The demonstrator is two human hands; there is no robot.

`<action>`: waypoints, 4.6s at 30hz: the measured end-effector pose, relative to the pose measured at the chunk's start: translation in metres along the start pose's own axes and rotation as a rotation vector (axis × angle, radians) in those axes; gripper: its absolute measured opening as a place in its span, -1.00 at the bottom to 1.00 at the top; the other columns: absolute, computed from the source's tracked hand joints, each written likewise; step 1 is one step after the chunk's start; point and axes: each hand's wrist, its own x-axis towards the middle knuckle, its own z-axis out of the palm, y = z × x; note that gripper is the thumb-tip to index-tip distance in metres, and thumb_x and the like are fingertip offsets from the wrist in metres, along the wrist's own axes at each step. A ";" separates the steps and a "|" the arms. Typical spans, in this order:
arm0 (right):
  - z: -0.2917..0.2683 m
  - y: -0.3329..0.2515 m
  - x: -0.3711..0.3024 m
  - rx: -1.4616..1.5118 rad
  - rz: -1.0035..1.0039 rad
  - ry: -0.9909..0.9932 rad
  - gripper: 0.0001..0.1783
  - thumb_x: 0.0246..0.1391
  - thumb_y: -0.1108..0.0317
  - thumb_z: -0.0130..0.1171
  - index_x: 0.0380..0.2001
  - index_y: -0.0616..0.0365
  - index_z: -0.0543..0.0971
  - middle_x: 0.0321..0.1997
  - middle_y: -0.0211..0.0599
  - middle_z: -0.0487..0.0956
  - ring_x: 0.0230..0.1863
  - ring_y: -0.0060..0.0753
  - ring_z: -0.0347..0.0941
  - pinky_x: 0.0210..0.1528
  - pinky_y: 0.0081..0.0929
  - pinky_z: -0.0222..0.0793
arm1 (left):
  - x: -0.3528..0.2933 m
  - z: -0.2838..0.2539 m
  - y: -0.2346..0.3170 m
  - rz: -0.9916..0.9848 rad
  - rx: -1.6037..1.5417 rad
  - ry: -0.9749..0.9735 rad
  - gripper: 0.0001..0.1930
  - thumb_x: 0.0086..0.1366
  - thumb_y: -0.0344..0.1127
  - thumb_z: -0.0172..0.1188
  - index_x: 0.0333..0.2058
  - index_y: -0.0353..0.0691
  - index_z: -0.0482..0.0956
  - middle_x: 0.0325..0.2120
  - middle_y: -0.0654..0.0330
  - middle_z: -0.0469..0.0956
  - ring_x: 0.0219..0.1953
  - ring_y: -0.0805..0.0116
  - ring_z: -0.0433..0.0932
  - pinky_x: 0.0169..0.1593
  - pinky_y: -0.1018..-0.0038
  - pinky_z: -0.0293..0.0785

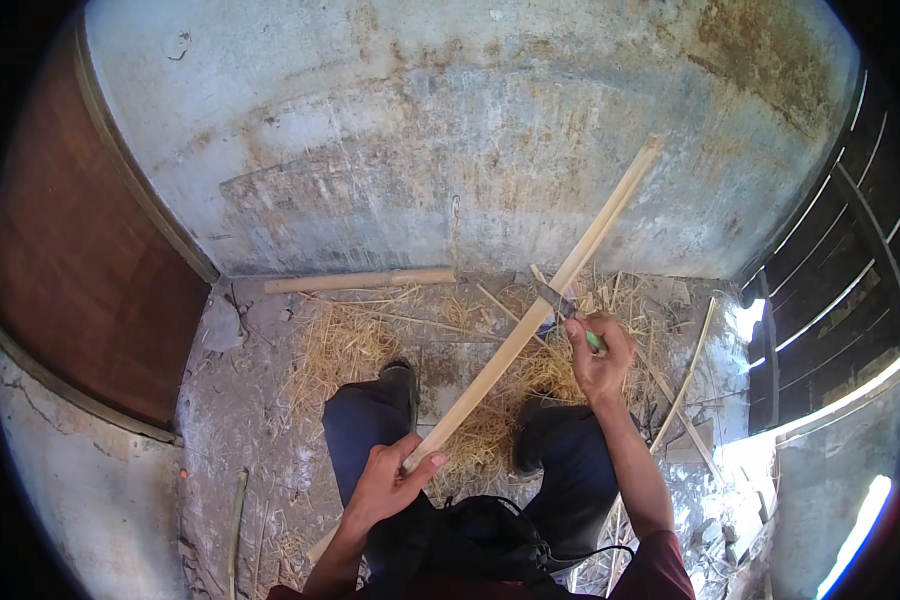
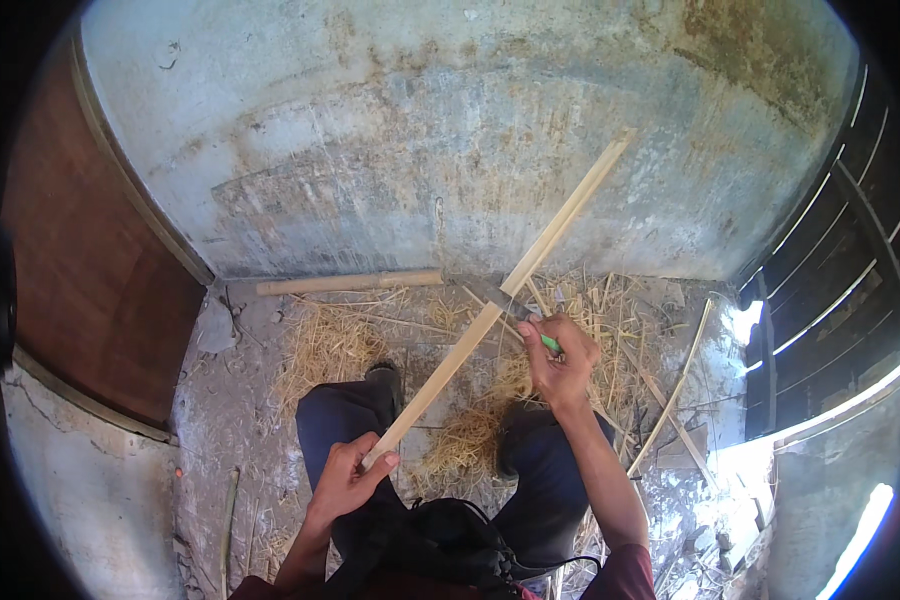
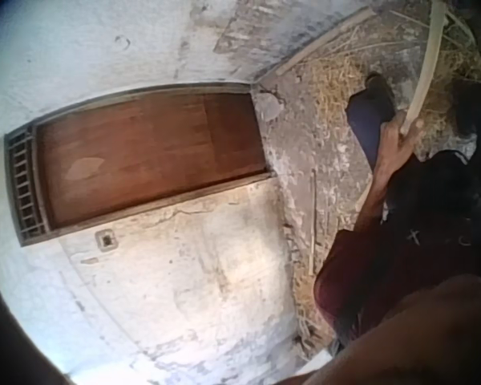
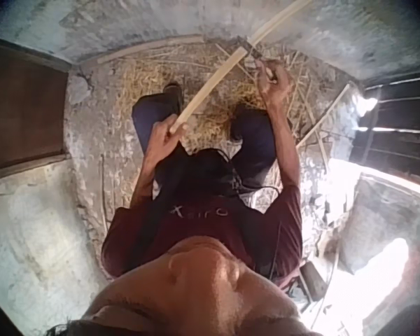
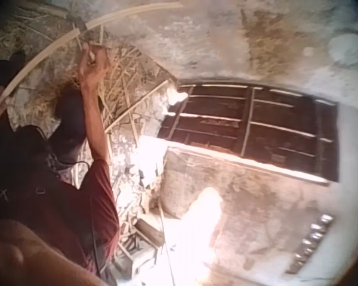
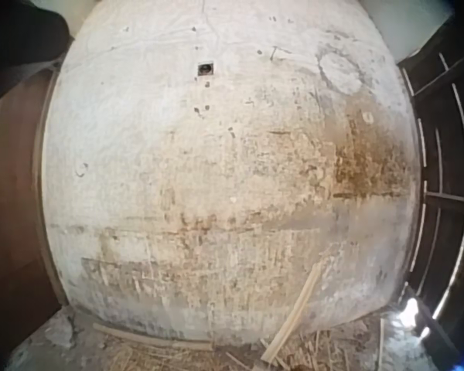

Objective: The person uses a knife to shave thin strips from a long piece of wood while sitting on a floor covered in shavings and straw.

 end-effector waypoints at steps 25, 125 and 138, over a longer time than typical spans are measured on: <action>-0.018 0.033 0.015 -0.096 0.078 -0.108 -0.79 0.20 0.48 0.50 -0.41 0.27 0.62 -0.44 -0.14 0.71 -0.48 -0.37 0.65 -0.42 -0.40 0.50 | -0.016 -0.011 -0.014 -0.094 -0.010 -0.036 -0.62 0.47 -0.12 0.38 -0.43 -0.26 0.52 -0.69 0.35 0.21 -0.62 0.63 0.18 -0.55 0.43 0.06; 0.023 -0.028 -0.073 0.496 -0.142 -0.360 -0.72 0.06 0.33 0.60 -0.30 0.14 0.65 -0.35 -0.15 0.67 -0.51 -0.24 0.63 -0.52 -0.37 0.49 | 0.061 0.026 0.061 0.103 -0.198 -0.023 -0.62 0.41 -0.40 0.41 0.14 -0.40 0.60 -0.36 0.32 0.65 -0.44 0.73 0.38 -0.42 0.62 0.23; 0.024 -0.034 -0.068 0.449 -0.255 -0.277 -0.72 0.01 0.34 0.63 -0.33 0.15 0.67 -0.38 -0.17 0.66 -0.53 -0.25 0.62 -0.55 -0.36 0.49 | 0.060 0.028 0.055 0.197 -0.169 -0.008 -0.65 0.42 -0.39 0.40 0.10 -0.38 0.62 -0.42 0.35 0.65 -0.48 0.74 0.35 -0.45 0.62 0.19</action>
